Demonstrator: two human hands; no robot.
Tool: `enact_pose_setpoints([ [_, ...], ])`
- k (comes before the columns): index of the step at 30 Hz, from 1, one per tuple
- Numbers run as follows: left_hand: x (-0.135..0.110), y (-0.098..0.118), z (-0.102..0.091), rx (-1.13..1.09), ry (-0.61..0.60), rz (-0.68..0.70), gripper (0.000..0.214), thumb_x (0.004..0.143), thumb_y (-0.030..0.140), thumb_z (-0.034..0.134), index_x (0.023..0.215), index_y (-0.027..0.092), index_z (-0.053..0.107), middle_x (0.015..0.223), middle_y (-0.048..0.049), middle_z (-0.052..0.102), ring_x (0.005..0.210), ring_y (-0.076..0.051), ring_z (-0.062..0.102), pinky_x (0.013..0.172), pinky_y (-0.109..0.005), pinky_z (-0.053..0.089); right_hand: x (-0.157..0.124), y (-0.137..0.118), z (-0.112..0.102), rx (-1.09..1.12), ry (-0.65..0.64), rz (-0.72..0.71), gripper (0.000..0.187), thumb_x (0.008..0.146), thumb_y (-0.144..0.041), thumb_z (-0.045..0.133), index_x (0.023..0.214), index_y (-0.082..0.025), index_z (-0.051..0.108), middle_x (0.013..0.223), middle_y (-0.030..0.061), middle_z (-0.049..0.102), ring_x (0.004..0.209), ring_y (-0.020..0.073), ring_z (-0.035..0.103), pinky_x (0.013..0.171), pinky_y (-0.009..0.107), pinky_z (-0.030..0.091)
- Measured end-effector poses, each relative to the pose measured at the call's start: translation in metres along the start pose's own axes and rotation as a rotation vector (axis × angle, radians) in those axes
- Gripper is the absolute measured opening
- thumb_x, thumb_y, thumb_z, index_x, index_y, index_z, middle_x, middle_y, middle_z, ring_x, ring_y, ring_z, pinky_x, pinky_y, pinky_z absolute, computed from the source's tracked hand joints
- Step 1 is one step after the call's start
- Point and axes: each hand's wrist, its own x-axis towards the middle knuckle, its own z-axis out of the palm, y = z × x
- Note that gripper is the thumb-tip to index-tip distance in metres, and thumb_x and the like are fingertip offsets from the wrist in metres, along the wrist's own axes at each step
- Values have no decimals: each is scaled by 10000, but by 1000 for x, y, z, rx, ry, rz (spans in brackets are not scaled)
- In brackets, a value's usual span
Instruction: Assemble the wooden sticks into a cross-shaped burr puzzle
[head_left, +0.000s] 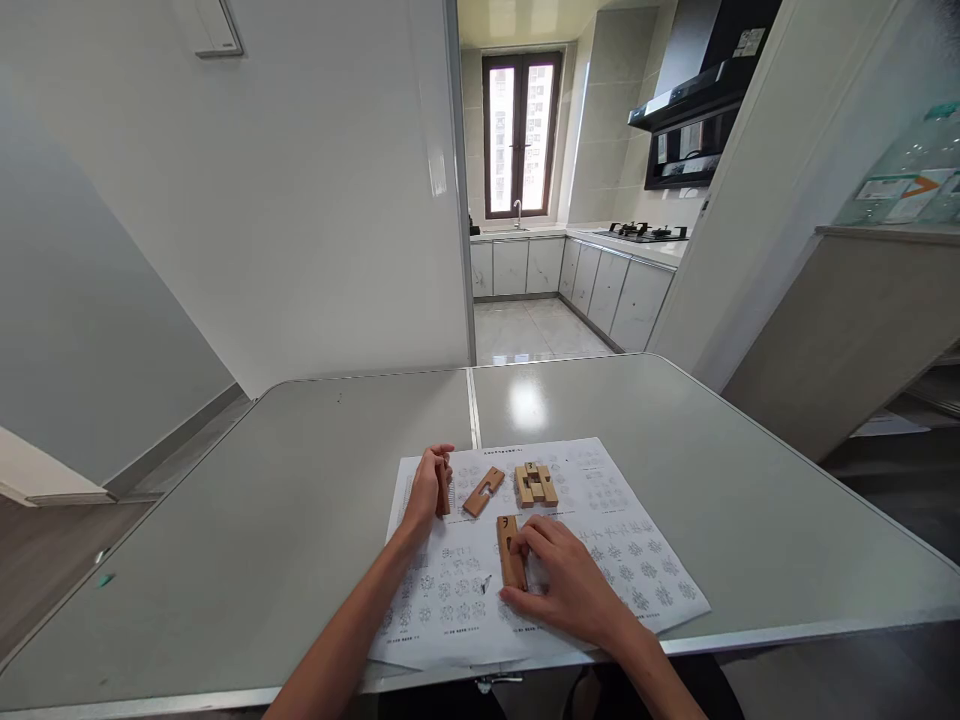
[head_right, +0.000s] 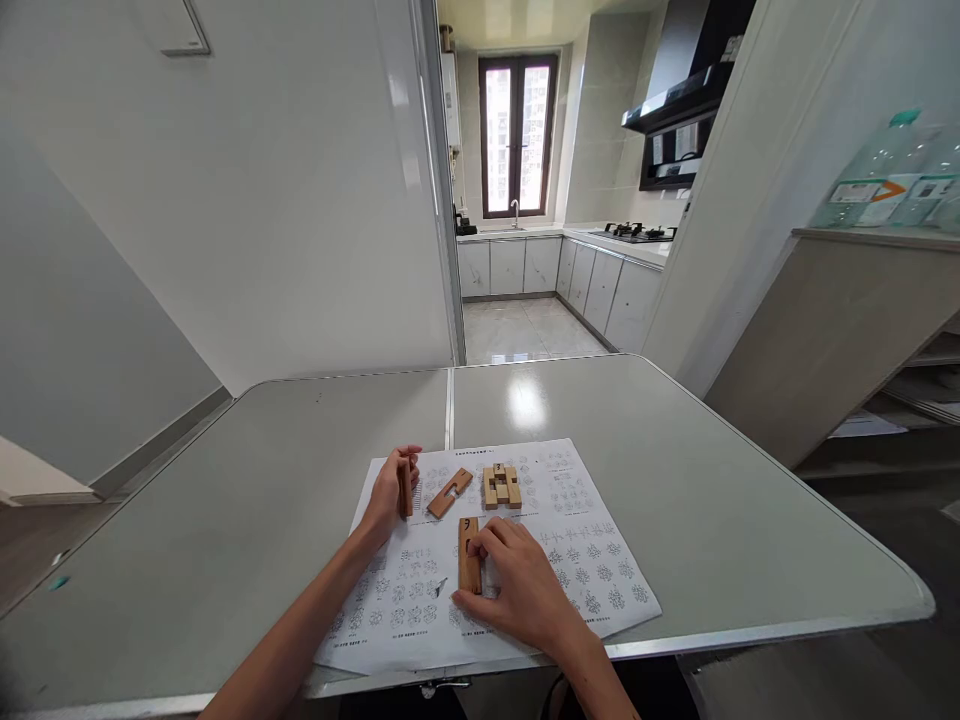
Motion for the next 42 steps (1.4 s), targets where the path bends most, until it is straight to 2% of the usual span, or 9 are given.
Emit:
enact_pose_setpoints([
  [8,2,-1,0,-284,-99,-104,551,765,420,824,1238,180,677,950,-41,669,894,-191,634,836,-300,506,1,1,-2,3,-16,-18,310,771,-314,846,966,-256,611,920,2,636,879,230,578,776,361,504],
  [14,1,2,-2,-367,-146,-138,467,732,422,904,1108,176,779,1103,-90,717,1084,-242,630,1030,-381,462,1,3,0,80,30,-19,181,841,-164,756,888,-252,606,914,-12,653,883,202,599,799,334,499],
  [19,0,3,-2,-372,-160,-134,363,732,440,905,980,191,812,1335,-97,650,1212,-284,584,1104,-416,425,1,4,2,32,14,10,384,840,-211,782,1176,-282,612,953,5,643,905,230,600,818,374,515],
  [21,-2,4,-1,-360,-167,-129,329,728,439,907,922,190,814,1374,-99,628,1266,-301,548,1113,-405,416,1,4,2,9,8,4,361,863,-239,771,1189,-293,626,987,17,639,937,240,601,838,387,519],
  [25,-6,10,-1,-319,-206,-138,311,716,448,911,835,178,811,1340,-109,645,1240,-301,546,1039,-357,446,0,5,3,-3,3,12,282,860,-255,783,1110,-280,655,1007,21,641,952,239,603,838,383,527],
  [30,-11,14,1,-269,-282,-170,405,721,476,903,978,175,819,1023,-89,738,892,-201,606,816,-301,479,0,9,4,26,16,9,290,836,-296,820,1088,-274,678,1040,24,659,984,238,617,863,381,541],
  [32,-12,13,3,-261,-303,-171,425,719,486,902,1002,179,817,992,-80,743,812,-175,590,773,-295,472,0,11,4,40,19,-2,291,833,-308,826,1088,-274,691,1052,29,667,985,238,626,862,378,550],
  [37,-14,9,9,-233,-369,-161,432,709,468,911,996,157,822,1012,-123,763,838,-207,613,747,-308,458,-2,13,6,109,64,-49,304,854,-296,803,1137,-277,694,1072,40,670,965,227,652,834,361,576],
  [42,-18,11,14,-214,-463,-130,457,772,473,867,1075,137,803,885,-107,750,694,-156,532,614,-275,354,-4,14,5,147,89,-112,349,869,-307,786,1201,-278,680,1070,49,665,933,221,658,806,359,584],
])
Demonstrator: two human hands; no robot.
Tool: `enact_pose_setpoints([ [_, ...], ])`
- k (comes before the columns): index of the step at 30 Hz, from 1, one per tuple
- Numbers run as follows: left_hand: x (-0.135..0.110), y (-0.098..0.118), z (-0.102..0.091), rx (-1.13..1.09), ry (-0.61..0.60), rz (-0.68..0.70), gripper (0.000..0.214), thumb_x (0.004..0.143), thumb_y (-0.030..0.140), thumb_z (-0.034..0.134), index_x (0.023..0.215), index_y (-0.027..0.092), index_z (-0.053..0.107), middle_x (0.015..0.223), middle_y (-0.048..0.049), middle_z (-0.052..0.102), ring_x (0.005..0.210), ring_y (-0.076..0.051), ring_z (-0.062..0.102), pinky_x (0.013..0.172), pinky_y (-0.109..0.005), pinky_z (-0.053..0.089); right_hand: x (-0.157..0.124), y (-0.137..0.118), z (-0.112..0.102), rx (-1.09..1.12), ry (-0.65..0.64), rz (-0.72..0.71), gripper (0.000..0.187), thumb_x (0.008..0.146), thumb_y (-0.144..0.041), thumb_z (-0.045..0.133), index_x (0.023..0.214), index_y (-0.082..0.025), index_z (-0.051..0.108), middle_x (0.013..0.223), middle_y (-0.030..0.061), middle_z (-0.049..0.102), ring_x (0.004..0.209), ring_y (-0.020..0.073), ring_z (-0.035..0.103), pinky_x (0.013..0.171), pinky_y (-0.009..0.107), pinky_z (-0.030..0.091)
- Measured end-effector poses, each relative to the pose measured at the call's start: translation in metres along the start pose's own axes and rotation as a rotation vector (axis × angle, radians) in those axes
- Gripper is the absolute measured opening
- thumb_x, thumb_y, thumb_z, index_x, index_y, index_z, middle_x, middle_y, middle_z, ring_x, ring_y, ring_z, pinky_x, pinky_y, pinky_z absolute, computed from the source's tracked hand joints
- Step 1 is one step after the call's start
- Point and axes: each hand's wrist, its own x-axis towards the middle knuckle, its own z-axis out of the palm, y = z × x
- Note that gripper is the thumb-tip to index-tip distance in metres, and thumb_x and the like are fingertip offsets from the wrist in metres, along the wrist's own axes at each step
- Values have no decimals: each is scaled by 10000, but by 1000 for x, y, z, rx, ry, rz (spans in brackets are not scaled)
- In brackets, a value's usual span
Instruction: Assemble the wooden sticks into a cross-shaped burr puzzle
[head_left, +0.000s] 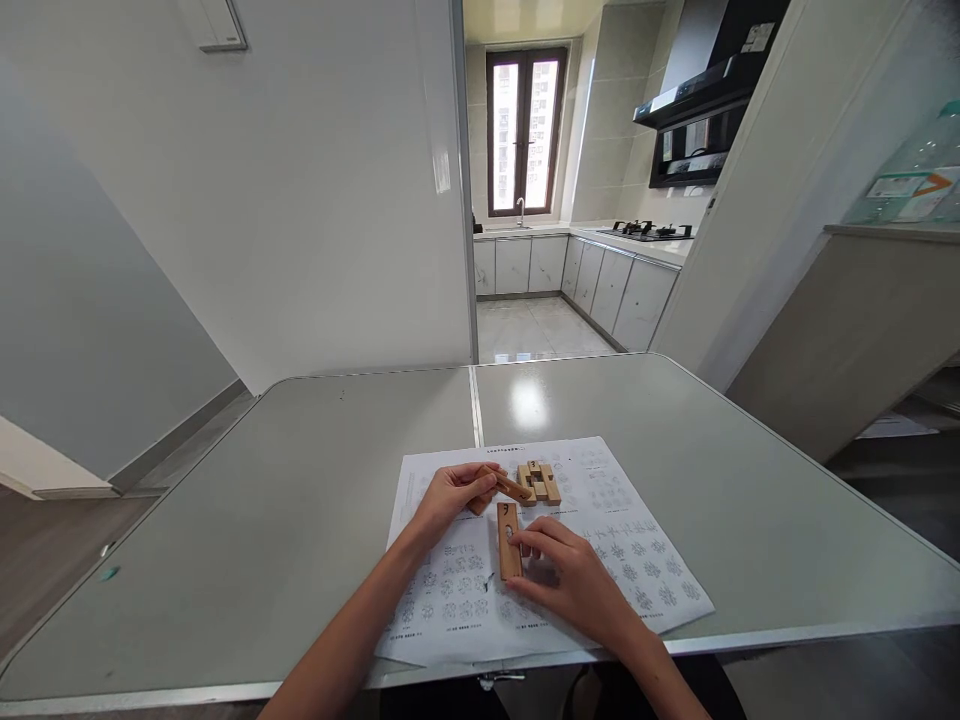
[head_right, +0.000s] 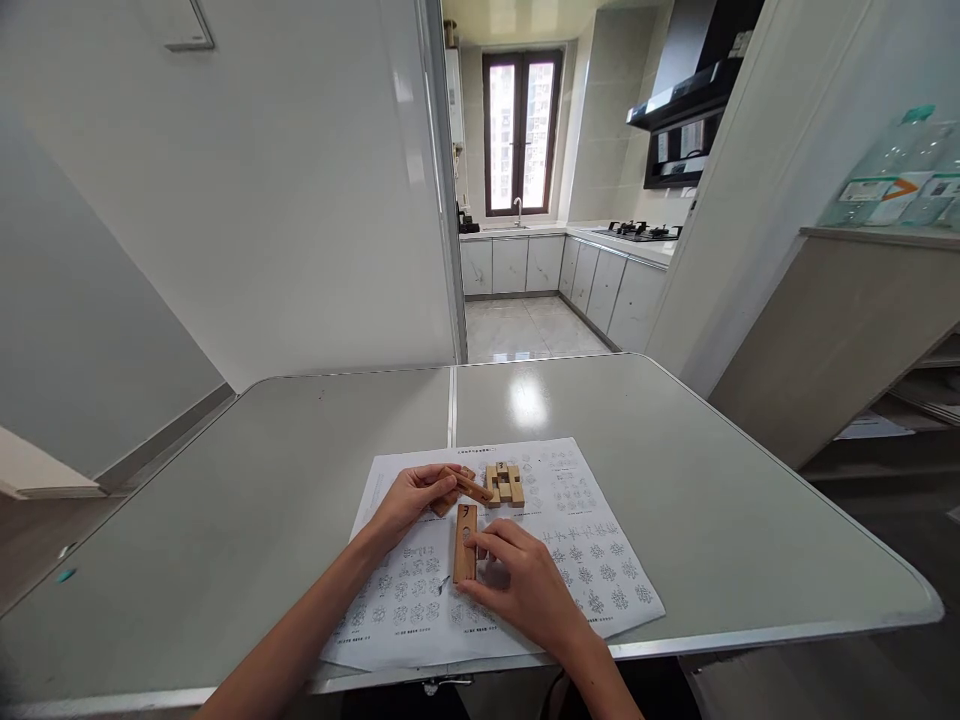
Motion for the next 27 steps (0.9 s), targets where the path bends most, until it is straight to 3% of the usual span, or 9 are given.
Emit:
enact_pose_setpoints([
  [4,-3,5,4,24,-67,6,465,785,488,850,1086,138,802,773,-65,716,591,-111,417,571,-271,270,0,-2,-2,0,36,-28,315,890,-337,767,1186,-274,679,1024,38,664,866,203,652,764,346,583],
  [7,-4,6,5,50,-113,19,425,813,482,825,1087,158,807,935,-98,750,617,-116,442,583,-277,291,0,-5,-3,-4,65,-56,279,913,-353,740,1171,-271,674,1009,39,665,841,195,650,741,335,583],
  [10,-5,5,4,71,-126,42,407,826,472,812,1109,180,806,1121,-131,751,792,-188,578,647,-291,375,0,-6,-4,-26,104,-76,251,930,-362,715,1154,-259,667,982,46,662,797,191,644,719,337,579],
  [14,-6,6,5,87,-184,41,374,849,447,792,1127,197,801,1249,-133,728,1043,-275,628,755,-318,457,1,-6,-4,-41,133,-88,236,930,-365,711,1133,-253,670,975,54,672,773,190,648,705,336,579],
  [19,-8,11,8,0,-206,52,346,829,433,821,1088,204,806,1237,-147,736,1220,-321,611,922,-364,479,0,-8,-3,-49,176,-105,246,925,-365,717,1140,-251,678,974,54,689,768,188,659,685,327,588],
  [22,-8,11,9,-32,-197,32,332,821,433,836,1058,203,806,1213,-152,742,1197,-312,632,942,-372,478,0,-8,-3,-56,180,-98,252,929,-389,710,1143,-259,681,967,55,696,750,188,659,663,329,589],
  [27,-6,8,7,-55,-154,-11,369,744,441,897,1008,205,794,1121,-141,768,1022,-277,690,821,-347,499,-1,-8,-3,-51,180,-103,248,932,-384,712,1140,-257,671,952,51,689,728,180,647,631,317,574],
])
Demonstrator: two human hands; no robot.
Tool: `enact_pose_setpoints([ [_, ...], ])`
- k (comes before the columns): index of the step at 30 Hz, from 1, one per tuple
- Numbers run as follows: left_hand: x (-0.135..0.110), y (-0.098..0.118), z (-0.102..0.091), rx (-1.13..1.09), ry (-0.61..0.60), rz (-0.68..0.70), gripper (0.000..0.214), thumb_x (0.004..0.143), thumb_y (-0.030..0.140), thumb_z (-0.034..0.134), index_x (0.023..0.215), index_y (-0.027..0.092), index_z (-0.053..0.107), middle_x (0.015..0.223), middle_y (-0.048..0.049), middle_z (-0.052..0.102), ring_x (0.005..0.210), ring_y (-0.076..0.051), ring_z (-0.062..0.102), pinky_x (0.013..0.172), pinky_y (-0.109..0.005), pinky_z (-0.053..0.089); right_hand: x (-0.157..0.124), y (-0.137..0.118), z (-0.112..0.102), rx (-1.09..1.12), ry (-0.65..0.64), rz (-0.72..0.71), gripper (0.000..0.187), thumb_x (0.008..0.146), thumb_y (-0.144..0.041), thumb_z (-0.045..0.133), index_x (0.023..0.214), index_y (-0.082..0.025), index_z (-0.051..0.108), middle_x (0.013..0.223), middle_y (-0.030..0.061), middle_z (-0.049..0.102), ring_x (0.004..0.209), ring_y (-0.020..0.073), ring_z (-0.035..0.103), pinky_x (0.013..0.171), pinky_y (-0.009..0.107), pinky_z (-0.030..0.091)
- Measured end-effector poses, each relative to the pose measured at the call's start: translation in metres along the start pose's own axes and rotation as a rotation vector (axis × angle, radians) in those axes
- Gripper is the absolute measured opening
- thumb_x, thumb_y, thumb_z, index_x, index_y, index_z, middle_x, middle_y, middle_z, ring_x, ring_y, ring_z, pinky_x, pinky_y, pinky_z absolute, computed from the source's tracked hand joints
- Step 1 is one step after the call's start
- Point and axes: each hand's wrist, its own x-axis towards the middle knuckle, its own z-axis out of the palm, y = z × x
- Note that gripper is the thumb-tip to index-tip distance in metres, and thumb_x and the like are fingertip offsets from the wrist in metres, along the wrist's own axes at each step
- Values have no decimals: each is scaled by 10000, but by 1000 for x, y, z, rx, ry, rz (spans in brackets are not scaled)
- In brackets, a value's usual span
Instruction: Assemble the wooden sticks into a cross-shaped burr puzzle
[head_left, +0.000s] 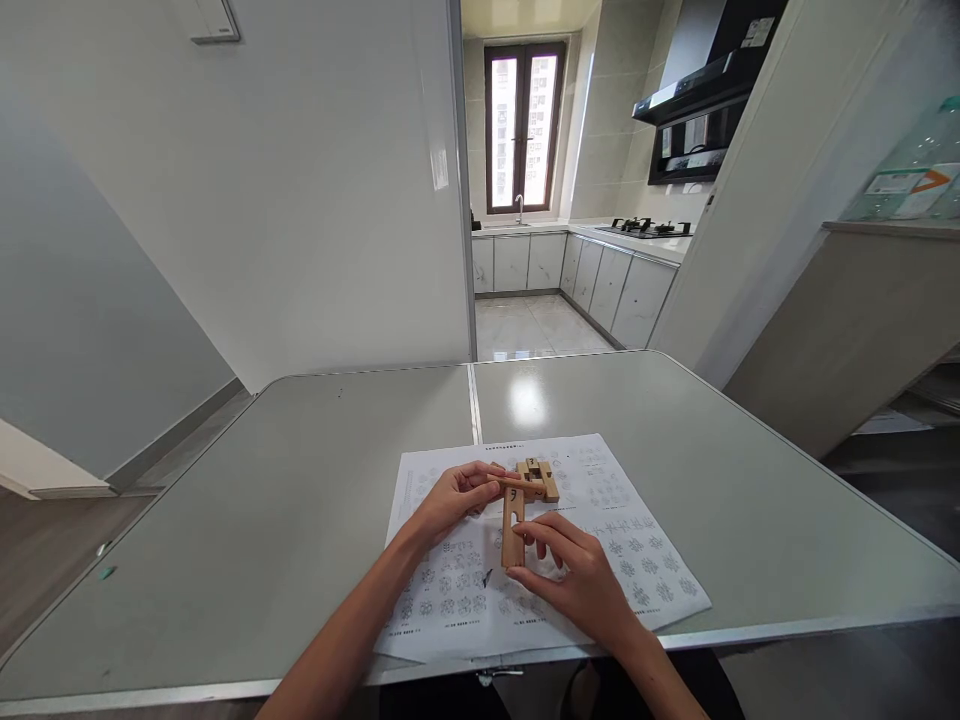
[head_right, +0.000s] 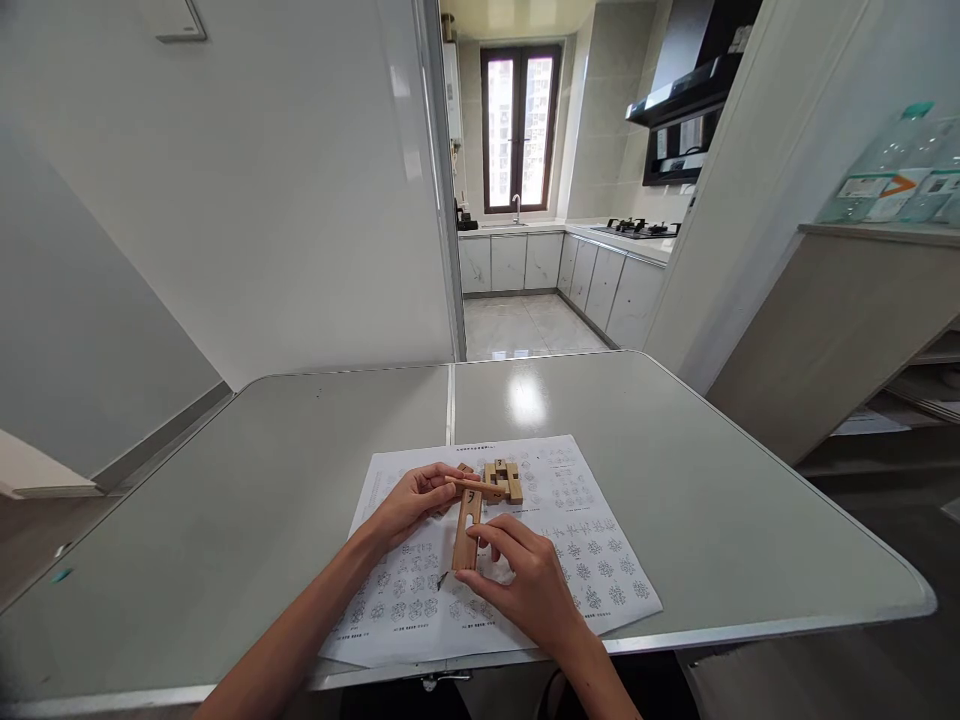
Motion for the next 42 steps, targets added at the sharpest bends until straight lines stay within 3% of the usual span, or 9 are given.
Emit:
enact_pose_setpoints([
  [6,-1,1,-1,20,-28,1,337,776,439,876,989,198,773,1146,-155,757,966,-250,691,747,-316,470,1,-2,-1,1,-17,13,244,933,-395,710,1132,-258,672,952,53,694,750,186,656,607,307,561],
  [14,-1,5,1,7,-69,32,273,807,427,852,941,215,742,1178,-138,751,1103,-281,678,798,-321,461,1,-2,-1,4,-20,-1,255,941,-398,698,1152,-258,673,942,43,702,665,158,635,563,290,550],
  [20,-3,7,2,20,-118,62,218,844,384,829,926,213,722,1186,-136,755,1195,-296,650,1037,-429,430,0,0,1,32,-29,3,242,954,-382,687,1158,-256,653,976,43,705,655,149,632,540,284,537],
  [23,-4,9,3,26,-142,60,193,867,361,810,932,210,710,1202,-137,751,1222,-298,641,1080,-455,408,-1,0,1,26,-23,7,240,956,-392,686,1147,-252,650,971,46,702,647,148,629,542,286,542],
  [42,-5,9,2,47,-94,17,282,862,401,815,984,174,701,1321,-154,694,1271,-311,624,1021,-418,512,-6,11,9,29,12,73,310,996,-437,629,1239,-245,622,1029,48,772,644,156,715,568,282,573],
])
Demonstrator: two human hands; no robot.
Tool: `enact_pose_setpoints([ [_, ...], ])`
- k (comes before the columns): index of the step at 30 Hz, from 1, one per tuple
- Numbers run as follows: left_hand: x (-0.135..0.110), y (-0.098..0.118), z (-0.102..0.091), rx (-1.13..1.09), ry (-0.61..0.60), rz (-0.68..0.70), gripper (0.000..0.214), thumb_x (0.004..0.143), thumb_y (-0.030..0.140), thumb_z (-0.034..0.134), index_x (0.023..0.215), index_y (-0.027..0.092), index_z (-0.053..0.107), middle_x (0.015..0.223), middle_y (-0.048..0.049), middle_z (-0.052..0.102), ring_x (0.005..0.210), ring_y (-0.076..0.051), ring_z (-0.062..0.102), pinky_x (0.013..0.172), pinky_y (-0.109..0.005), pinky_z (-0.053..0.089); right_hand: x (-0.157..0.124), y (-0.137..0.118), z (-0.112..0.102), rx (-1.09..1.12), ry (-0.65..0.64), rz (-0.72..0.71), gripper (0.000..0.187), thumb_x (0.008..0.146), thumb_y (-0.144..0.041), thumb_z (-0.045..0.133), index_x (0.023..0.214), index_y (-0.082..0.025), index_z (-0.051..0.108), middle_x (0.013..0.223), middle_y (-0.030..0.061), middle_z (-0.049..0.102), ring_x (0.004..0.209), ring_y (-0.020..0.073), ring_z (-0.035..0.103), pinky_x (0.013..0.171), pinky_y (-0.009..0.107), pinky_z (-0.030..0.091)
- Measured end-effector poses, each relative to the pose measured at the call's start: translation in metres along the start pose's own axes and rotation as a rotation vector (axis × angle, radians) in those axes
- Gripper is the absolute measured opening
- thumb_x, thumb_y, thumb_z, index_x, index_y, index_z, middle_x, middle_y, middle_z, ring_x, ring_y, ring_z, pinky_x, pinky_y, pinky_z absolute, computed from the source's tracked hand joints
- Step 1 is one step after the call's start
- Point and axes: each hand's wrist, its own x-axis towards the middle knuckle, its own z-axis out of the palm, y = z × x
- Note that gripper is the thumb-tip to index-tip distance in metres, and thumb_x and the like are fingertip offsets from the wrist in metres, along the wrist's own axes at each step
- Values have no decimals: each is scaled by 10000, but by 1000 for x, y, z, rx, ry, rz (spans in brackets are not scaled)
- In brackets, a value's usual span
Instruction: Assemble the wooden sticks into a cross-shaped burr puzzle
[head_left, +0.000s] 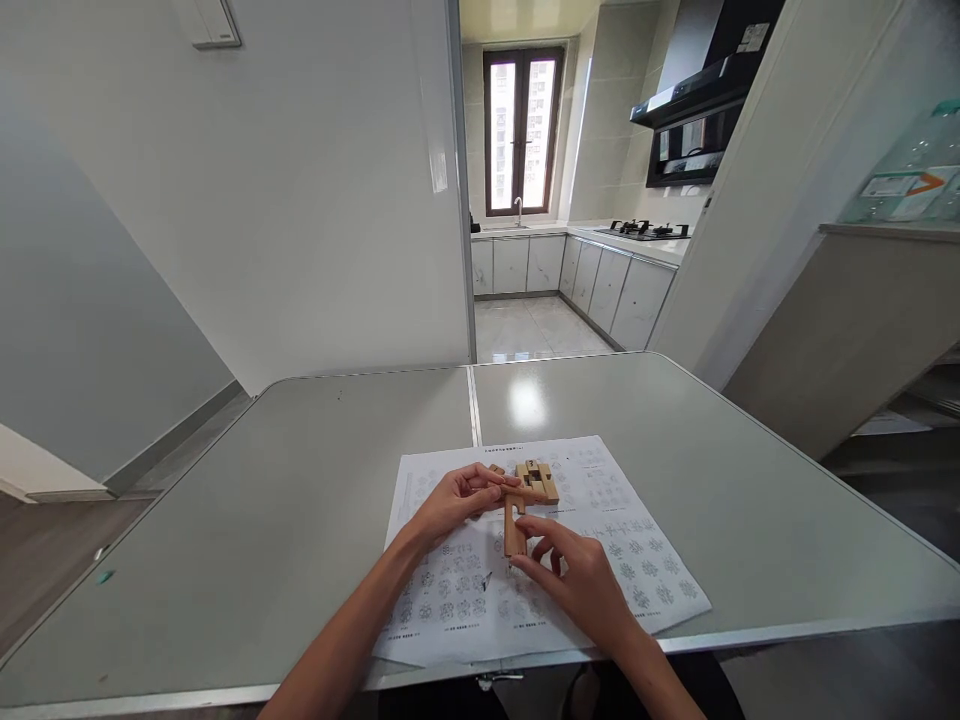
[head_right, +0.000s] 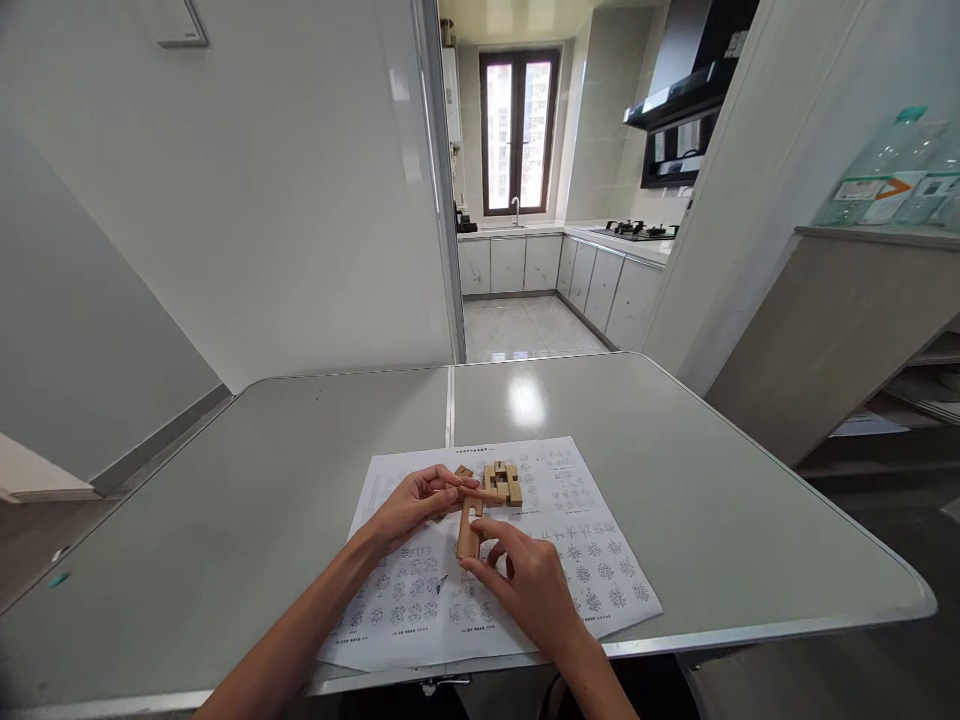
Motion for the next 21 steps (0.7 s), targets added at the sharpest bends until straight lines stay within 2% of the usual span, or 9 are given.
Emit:
enact_pose_setpoints([
  [8,2,-3,-4,46,10,29,263,882,405,796,971,184,687,1341,-149,683,1139,-254,677,853,-312,529,-1,4,2,-4,26,-12,290,1007,-429,616,1240,-257,632,1067,47,785,686,174,745,571,289,575],
  [13,1,-3,-6,55,-2,32,245,885,391,794,959,189,677,1327,-138,693,1007,-203,695,790,-290,519,-2,4,3,12,18,34,338,1008,-460,604,1288,-274,565,1123,46,769,680,164,749,577,283,575],
  [16,1,-4,-6,66,-9,30,238,891,389,787,947,188,672,1319,-137,697,948,-188,702,785,-296,520,-3,5,4,-2,39,73,308,989,-502,617,1175,-261,565,1019,34,779,647,171,743,570,283,564],
  [21,1,-3,-4,62,10,64,276,880,420,793,976,184,686,1299,-158,706,1067,-247,697,826,-329,536,-3,4,5,-59,2,74,243,999,-500,600,989,-258,582,765,-29,737,528,148,659,572,278,525],
])
